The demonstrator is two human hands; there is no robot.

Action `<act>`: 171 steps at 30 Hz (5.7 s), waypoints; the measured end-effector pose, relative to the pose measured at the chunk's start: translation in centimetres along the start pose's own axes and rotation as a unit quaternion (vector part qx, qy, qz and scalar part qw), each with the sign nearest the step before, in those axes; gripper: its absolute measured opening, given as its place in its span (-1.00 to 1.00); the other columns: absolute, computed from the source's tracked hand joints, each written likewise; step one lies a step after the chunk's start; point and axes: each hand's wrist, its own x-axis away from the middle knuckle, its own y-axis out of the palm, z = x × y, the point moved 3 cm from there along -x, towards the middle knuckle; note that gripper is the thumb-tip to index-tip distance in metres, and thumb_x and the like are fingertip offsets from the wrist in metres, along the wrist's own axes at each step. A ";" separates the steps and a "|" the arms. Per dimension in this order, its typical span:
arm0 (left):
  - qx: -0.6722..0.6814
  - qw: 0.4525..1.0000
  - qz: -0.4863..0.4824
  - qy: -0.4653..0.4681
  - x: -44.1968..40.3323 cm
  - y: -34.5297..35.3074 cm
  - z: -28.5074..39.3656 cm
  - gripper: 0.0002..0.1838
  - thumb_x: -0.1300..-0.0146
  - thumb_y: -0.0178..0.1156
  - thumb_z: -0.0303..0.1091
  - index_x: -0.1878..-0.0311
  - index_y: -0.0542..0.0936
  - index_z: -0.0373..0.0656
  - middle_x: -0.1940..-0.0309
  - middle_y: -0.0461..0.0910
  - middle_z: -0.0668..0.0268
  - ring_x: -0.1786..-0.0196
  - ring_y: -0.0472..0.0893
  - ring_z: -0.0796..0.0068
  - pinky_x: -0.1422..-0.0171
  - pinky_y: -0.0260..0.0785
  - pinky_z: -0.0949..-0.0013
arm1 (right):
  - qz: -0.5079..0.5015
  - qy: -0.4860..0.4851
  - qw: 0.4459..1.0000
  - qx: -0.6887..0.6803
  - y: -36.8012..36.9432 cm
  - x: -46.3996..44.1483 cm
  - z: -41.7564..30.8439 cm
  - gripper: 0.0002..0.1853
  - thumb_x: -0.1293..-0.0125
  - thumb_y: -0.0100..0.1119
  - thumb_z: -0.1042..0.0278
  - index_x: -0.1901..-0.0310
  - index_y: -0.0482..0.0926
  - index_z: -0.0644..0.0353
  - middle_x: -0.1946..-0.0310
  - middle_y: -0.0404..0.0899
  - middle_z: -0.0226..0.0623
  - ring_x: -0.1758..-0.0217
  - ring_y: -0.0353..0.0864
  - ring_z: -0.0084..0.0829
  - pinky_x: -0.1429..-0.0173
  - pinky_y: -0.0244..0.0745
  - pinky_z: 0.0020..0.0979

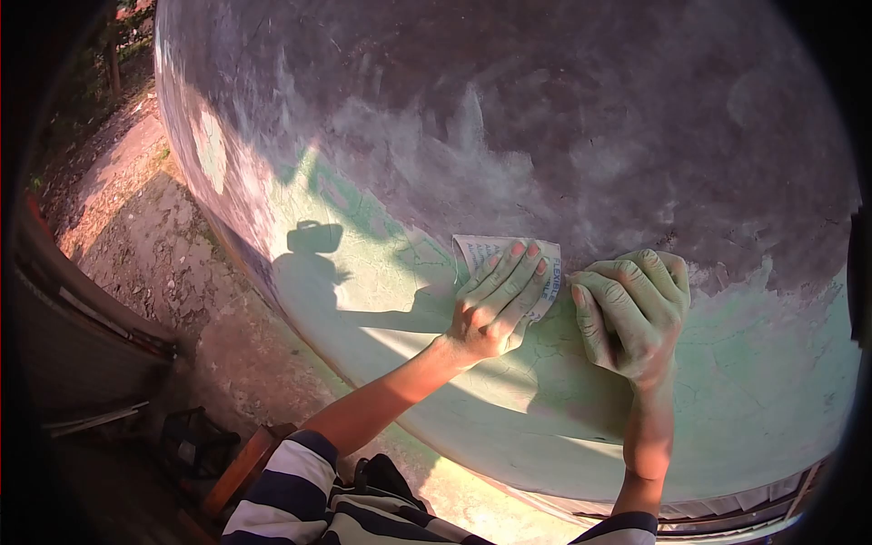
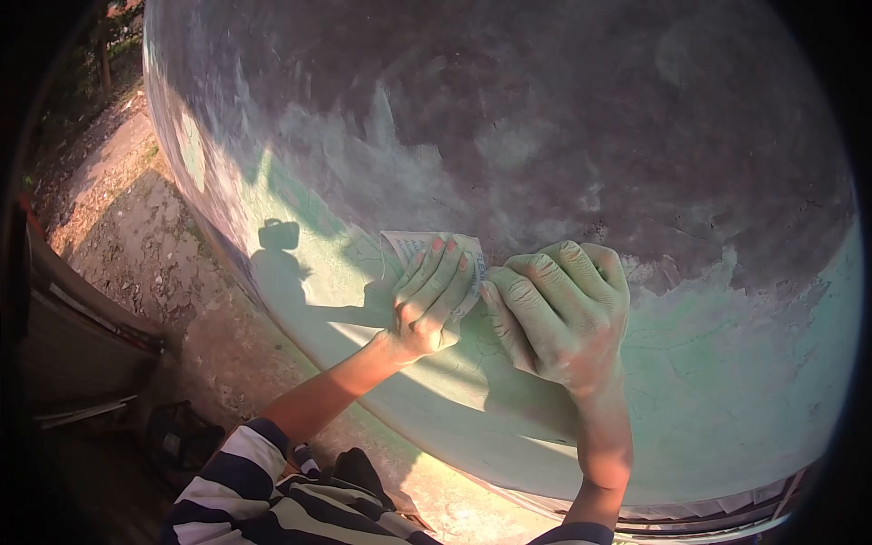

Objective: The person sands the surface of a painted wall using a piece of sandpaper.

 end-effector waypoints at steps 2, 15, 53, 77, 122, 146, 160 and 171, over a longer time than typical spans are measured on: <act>0.008 1.000 -0.018 0.007 4.3 0.3 0.3 -0.53 -0.12 0.07 -0.50 -0.12 0.68 -0.29 -0.16 0.66 0.02 -0.30 0.61 0.04 -0.41 0.39 0.08 | 0.002 0.002 1.000 0.003 0.0 0.0 0.1 -0.90 -0.10 0.41 0.38 0.38 0.64 0.05 0.44 0.61 -0.53 0.38 0.56 -0.49 0.19 0.31 -0.38; -0.046 0.995 0.053 -0.065 0.5 -1.4 -2.8 -0.54 -0.06 0.05 -0.61 -0.07 0.65 -0.45 -0.14 0.63 -0.17 -0.27 0.60 -0.15 -0.36 0.43 -0.05 | -0.006 0.004 1.000 0.009 0.0 0.0 0.0 -0.89 -0.09 0.42 0.37 0.37 0.64 0.04 0.44 0.62 -0.54 0.40 0.54 -0.49 0.19 0.29 -0.37; -0.012 0.998 0.043 -0.036 -0.8 -0.7 -1.3 -0.51 -0.12 0.05 -0.48 -0.14 0.65 -0.38 -0.20 0.61 -0.13 -0.31 0.56 -0.16 -0.41 0.37 -0.04 | 0.040 0.005 0.999 -0.024 0.0 0.2 0.3 -0.89 -0.07 0.42 0.40 0.39 0.64 0.09 0.47 0.60 -0.51 0.39 0.57 -0.48 0.24 0.34 -0.39; -0.019 0.999 -0.013 -0.041 11.0 3.8 5.4 -0.42 -0.05 0.04 -0.54 -0.22 0.59 -0.40 -0.27 0.56 -0.08 -0.39 0.50 -0.11 -0.46 0.32 -0.08 | 0.107 0.144 0.980 0.086 -8.3 16.3 0.5 -0.94 -0.24 0.31 0.40 0.39 0.64 0.08 0.44 0.66 -0.49 0.39 0.52 -0.43 0.18 0.20 -0.36; -0.003 0.992 0.064 -0.111 3.2 2.1 3.9 -0.43 -0.28 0.12 -0.59 -0.39 0.41 -0.45 -0.44 0.34 -0.17 -0.52 0.29 -0.20 -0.57 0.19 0.01 | 0.098 0.117 0.983 0.100 -7.6 16.3 0.1 -0.90 -0.27 0.25 0.37 0.41 0.61 0.07 0.48 0.57 -0.46 0.42 0.42 -0.34 0.11 0.20 -0.28; 0.036 0.982 0.058 -0.178 16.2 3.9 7.5 -0.49 -0.31 0.06 -0.58 -0.33 0.43 -0.54 -0.38 0.36 -0.30 -0.49 0.28 -0.34 -0.58 0.10 -0.11 | 0.094 0.126 0.982 0.103 -7.3 16.3 0.2 -0.90 -0.28 0.23 0.38 0.40 0.63 0.07 0.48 0.60 -0.45 0.43 0.42 -0.34 0.07 0.21 -0.29; -0.005 0.986 0.047 -0.162 11.5 3.5 7.5 -0.48 -0.28 0.14 -0.59 -0.33 0.45 -0.50 -0.42 0.34 -0.24 -0.50 0.30 -0.26 -0.57 0.14 -0.08 | 0.099 0.125 0.982 0.101 -7.3 16.3 0.2 -0.89 -0.28 0.25 0.38 0.41 0.64 0.07 0.49 0.60 -0.44 0.45 0.40 -0.33 0.09 0.19 -0.29; 0.035 0.990 0.085 -0.107 4.1 3.1 6.9 -0.51 -0.20 0.15 -0.58 -0.23 0.54 -0.50 -0.36 0.43 -0.20 -0.47 0.35 -0.25 -0.50 0.26 -0.08 | 0.096 0.135 0.981 0.097 -7.3 16.2 0.1 -0.91 -0.27 0.26 0.38 0.41 0.63 0.06 0.49 0.59 -0.46 0.43 0.41 -0.34 0.10 0.19 -0.29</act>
